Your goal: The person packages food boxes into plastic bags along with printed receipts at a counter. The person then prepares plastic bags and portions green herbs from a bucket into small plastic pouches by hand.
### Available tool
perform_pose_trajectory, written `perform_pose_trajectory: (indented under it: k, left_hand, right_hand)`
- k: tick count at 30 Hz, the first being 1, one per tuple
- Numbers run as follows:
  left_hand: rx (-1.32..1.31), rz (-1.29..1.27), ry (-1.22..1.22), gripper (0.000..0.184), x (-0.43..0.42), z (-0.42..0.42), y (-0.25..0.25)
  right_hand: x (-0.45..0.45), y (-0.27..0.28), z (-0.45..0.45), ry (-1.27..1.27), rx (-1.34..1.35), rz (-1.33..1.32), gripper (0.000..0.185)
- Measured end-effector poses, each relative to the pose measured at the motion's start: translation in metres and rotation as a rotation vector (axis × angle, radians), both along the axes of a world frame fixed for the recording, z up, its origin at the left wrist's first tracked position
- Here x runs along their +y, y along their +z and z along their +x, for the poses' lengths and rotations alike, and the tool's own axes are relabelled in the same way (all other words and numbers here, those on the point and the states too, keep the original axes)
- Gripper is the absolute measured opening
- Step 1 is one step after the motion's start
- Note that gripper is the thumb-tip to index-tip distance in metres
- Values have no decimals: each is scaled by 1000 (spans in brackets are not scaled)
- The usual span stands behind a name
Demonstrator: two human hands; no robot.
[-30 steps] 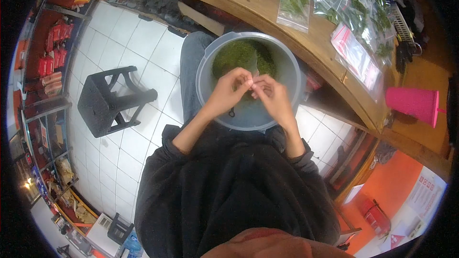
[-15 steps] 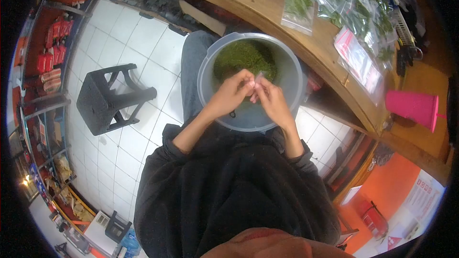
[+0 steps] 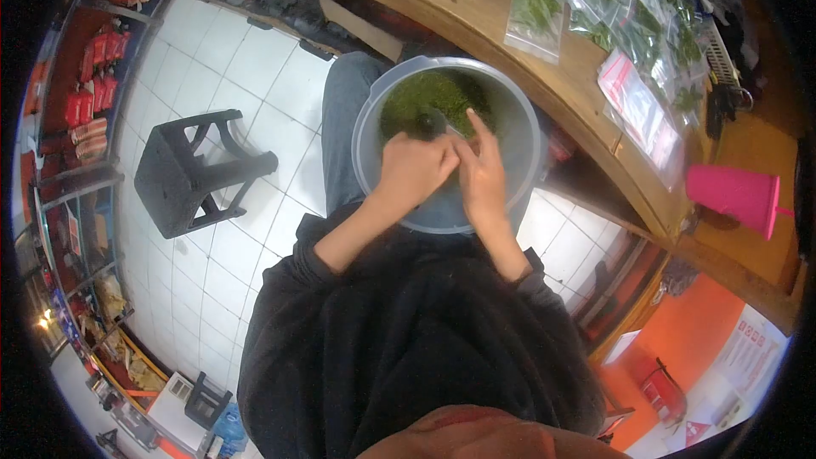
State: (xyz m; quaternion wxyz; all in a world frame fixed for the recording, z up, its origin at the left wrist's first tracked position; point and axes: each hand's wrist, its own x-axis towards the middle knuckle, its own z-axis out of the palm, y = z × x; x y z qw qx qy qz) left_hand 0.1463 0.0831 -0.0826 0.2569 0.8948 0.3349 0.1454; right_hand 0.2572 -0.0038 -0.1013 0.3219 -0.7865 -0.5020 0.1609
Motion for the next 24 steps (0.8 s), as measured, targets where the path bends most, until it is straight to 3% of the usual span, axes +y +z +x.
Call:
perform_pose_trajectory:
  k: [1,3,4,6,7,10,12,14,15,16,18,19,20,21,22,24]
  left_hand:
    - [0,0,0,13,1,-1,8]
    - [230,-224,-221,19,10,-1,32]
    - [228,-222,-220,19,12,-2,34]
    - [-108,252,-225,42,19,-7,35]
    - [-8,225,-313,61,21,-9,32]
    - [-58,334,-365,63,26,-11,11]
    - [-116,302,-347,62,33,-20,7]
    - [-279,-178,-214,56,43,-28,24]
    - [-339,-417,-160,55,45,-33,38]
    - [-337,-416,-162,55,45,-36,40]
    - [-750,-973,-127,73,47,-41,41]
    - [-749,-975,-128,73,50,-44,40]
    - [-813,-1021,-101,86,52,-49,39]
    - [-882,-1070,-67,99,52,-54,37]
    - [-889,-1077,-58,99,53,-57,41]
    - [-857,-985,-45,118,61,-65,51]
  right_hand:
    - [-2,-1,-2,53,56,-31,49]
    - [2,15,-1,-3,165,-27,48]
    - [4,21,-1,-58,280,-31,46]
    - [6,23,-1,-74,328,-67,48]
    - [9,28,-1,-43,307,-9,50]
    - [11,33,-4,-59,369,94,44]
    - [7,29,-3,62,-114,330,14]
    - [11,29,-5,-51,3,421,10]
    - [14,20,-2,-39,125,182,15]
    - [17,7,-1,-27,246,-58,20]
    - [15,-28,-8,110,159,-214,30]
    - [14,-27,-17,154,139,-346,36]
    - [13,-27,-24,199,118,-481,43]
    - [12,-27,-26,181,91,-358,52]
    - [14,-23,-23,186,89,-368,52]
    - [22,-21,-20,265,82,-446,47]
